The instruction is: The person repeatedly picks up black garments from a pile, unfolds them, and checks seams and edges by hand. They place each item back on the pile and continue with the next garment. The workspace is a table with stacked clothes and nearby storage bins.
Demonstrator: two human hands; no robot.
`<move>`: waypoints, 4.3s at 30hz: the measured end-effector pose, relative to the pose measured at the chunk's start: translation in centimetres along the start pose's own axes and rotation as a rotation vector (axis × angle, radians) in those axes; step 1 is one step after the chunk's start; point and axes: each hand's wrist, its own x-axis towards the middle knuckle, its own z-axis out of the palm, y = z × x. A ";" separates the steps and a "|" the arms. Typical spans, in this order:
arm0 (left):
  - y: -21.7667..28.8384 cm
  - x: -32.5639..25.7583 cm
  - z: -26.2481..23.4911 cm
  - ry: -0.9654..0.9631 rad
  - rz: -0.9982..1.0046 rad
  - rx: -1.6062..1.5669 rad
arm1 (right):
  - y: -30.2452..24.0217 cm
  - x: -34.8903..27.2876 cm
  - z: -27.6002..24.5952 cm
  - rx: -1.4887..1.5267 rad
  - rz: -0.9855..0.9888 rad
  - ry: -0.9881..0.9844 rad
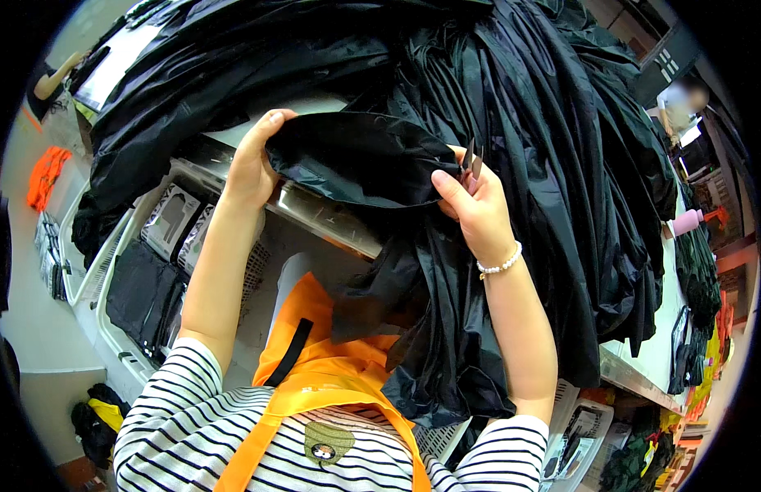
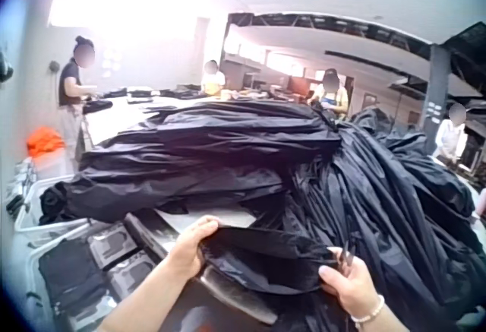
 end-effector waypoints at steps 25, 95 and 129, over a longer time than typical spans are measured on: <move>-2.0 -9.2 6.6 -0.247 -0.143 0.609 | -0.4 -0.4 1.2 -0.012 -0.069 -0.117; -0.2 0.5 6.0 -0.227 -0.152 0.616 | -1.5 0.9 4.2 -0.562 -0.221 0.077; -4.8 -10.7 9.3 -0.798 -0.173 0.504 | 2.6 6.8 -1.4 -0.852 -0.307 0.443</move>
